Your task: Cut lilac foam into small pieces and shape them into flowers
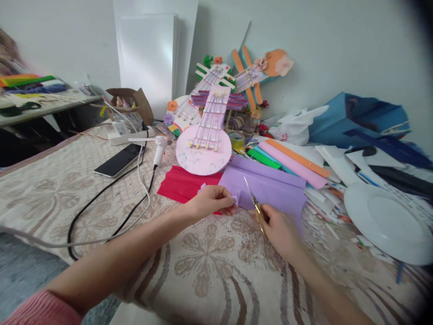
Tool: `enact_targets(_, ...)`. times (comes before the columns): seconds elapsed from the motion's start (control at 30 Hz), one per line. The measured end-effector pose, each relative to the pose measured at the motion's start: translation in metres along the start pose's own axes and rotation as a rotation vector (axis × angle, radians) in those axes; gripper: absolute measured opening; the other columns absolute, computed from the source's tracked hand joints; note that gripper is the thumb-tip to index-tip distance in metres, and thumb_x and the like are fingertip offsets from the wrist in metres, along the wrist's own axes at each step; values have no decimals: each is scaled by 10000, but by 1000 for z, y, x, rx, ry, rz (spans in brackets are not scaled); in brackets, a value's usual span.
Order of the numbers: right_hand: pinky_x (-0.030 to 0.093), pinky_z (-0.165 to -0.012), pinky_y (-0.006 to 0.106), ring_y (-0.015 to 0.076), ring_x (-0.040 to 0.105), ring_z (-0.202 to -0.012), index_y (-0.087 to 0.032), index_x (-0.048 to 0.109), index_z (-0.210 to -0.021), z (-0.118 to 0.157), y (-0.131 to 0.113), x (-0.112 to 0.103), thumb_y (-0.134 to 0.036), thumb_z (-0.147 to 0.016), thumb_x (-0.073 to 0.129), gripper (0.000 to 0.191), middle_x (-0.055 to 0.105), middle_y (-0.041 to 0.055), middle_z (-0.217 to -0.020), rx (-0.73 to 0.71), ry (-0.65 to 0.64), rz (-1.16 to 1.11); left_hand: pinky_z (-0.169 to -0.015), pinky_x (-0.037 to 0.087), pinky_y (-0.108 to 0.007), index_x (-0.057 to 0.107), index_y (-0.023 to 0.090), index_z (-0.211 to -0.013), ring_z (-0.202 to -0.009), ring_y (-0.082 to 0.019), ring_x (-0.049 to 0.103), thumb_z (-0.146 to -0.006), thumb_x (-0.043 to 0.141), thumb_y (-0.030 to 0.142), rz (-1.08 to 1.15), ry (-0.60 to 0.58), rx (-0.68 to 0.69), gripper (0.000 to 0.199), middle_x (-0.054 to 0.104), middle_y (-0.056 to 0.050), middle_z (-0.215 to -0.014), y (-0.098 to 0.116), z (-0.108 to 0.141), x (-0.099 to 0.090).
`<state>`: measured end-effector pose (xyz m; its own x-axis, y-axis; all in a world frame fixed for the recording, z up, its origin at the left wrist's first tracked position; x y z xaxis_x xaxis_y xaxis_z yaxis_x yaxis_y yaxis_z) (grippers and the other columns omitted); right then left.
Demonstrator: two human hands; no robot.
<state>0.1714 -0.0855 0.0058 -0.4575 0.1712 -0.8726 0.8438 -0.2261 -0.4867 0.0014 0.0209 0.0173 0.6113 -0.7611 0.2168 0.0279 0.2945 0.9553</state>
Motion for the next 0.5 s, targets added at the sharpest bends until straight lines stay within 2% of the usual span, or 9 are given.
enact_targets(0.1,352,-525,286,194,547,-557,-192,595,-838,-8,13,-7,-391,-801,500,224,619,40,-657,-2,84,184,-625,506,-246,574,96,-705,-600,-105,624,-686,672,323,-46,-87,-38,248,658,-55,-666,-4,1,2)
enact_targets(0.2,411,-662,339,238,581,-762,-182,598,-955,-9,14,-12,-344,-816,494,238,632,91,-868,-112,184,153,-614,510,-235,597,96,-723,-597,-106,627,-681,674,331,-87,-160,-31,251,658,-52,-642,-6,2,3)
enact_targets(0.27,416,-744,366,249,560,-866,-182,601,-963,-6,9,-14,-314,-822,491,222,610,106,-953,-175,221,49,-601,511,-222,608,99,-739,-592,-101,626,-688,669,331,-114,-194,-14,245,661,-48,-644,-7,2,4)
enact_targets(0.33,434,-744,350,225,562,-852,-191,601,-943,-2,0,-15,-305,-839,474,200,610,87,-939,-194,128,-154,-585,510,-211,613,99,-742,-581,-97,624,-689,667,327,-138,-212,-5,241,660,-46,-644,-8,3,6)
enact_targets(0.43,460,-672,293,180,573,-762,-191,597,-921,4,-13,-13,-325,-856,458,204,620,47,-839,-157,-141,-488,-569,508,-204,610,99,-728,-574,-99,624,-686,669,322,-170,-224,-7,235,652,-41,-625,-8,5,8)
enact_targets(0.5,458,-659,275,165,569,-737,-182,596,-889,7,-19,-12,-322,-849,473,191,616,33,-794,-144,-260,-619,-571,508,-205,606,103,-724,-579,-101,624,-687,667,316,-191,-231,-7,225,649,-39,-623,-7,6,10)
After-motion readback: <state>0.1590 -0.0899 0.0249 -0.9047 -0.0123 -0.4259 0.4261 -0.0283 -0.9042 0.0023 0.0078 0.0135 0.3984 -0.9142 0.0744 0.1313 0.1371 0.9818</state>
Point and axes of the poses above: each hand's wrist, its own z-axis away from the middle knuckle, its own x-axis out of the palm, y = z × x, the point moved 1 cm from there along -z, towards the middle knuckle
